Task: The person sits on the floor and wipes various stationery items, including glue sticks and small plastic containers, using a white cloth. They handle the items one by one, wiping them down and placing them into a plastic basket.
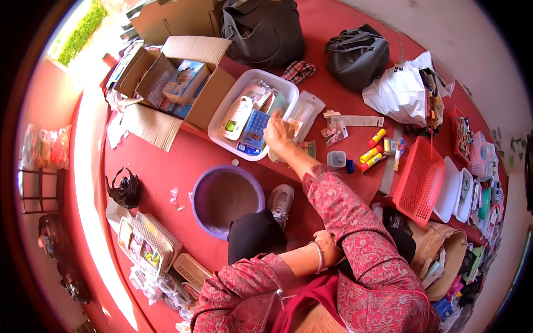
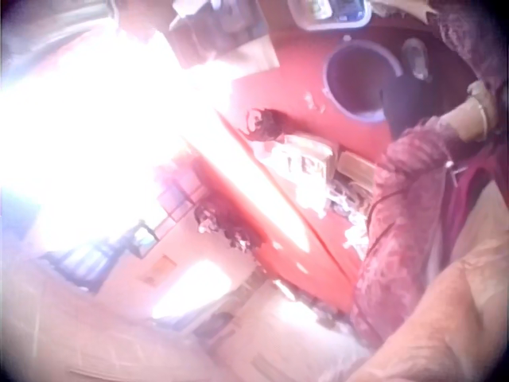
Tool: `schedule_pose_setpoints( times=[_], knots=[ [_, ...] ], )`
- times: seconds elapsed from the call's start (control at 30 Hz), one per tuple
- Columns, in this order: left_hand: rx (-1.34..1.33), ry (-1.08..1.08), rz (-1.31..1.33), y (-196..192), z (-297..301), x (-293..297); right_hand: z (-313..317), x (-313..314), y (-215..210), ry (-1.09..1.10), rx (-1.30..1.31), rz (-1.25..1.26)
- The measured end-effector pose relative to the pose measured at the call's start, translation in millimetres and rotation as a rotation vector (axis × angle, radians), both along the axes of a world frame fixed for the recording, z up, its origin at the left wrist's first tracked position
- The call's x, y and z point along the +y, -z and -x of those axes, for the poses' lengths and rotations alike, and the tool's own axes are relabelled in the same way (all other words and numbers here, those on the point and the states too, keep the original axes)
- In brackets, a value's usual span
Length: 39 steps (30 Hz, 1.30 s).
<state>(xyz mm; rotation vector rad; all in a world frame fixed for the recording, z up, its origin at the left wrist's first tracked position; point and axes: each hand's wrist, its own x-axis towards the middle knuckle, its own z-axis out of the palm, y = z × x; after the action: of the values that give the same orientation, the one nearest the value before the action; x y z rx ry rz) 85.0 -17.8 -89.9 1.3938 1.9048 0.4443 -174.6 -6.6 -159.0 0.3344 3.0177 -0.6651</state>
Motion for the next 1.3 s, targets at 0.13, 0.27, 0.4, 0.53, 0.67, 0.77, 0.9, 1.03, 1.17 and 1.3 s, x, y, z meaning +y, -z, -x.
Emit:
schedule_pose_setpoints(
  times=[0.13, 0.27, 0.4, 0.53, 0.67, 0.77, 0.9, 1.03, 1.17, 1.3],
  knots=[
    [-0.054, 0.071, 0.119, -13.6, 6.7, 3.9, -19.1, -9.5, 7.7, -0.277, 0.048, -0.224],
    [0.0, 0.032, 0.004, 11.6, -8.8, 0.3, -31.8, -27.0, 14.3, -0.36, 0.035, -0.313],
    [-0.009, 0.01, -0.067, 8.7, -9.7, -8.4, -37.7, -34.8, 16.3, -0.441, 0.069, -0.282],
    [-0.083, 0.091, 0.008, -4.2, -0.9, -13.7, -24.1, -34.7, 9.7, -0.383, 0.396, -0.249],
    [-0.045, 0.146, 0.032, -51.9, 25.9, -8.6, -6.1, -20.6, 14.5, -0.537, 0.278, -0.259],
    [-0.07, 0.189, 0.115, -62.2, 33.0, -3.1, -10.9, -15.3, 28.2, -0.526, 0.242, -0.245],
    [-0.022, 0.156, 0.071, -56.2, 26.0, -3.0, -19.4, -14.7, 23.4, -0.552, 0.236, -0.252],
    [-0.129, -0.025, -0.131, -42.2, 18.2, -12.5, -22.8, -20.6, 24.8, -0.543, 0.315, -0.152],
    [-0.06, 0.059, -0.168, -33.1, 14.8, -10.3, -16.9, -9.9, 33.2, -0.647, 0.275, -0.288],
    [0.177, 0.024, -0.363, 5.7, -0.9, -9.8, -9.6, 22.3, -3.1, -0.468, 0.344, 0.209]
  ],
)
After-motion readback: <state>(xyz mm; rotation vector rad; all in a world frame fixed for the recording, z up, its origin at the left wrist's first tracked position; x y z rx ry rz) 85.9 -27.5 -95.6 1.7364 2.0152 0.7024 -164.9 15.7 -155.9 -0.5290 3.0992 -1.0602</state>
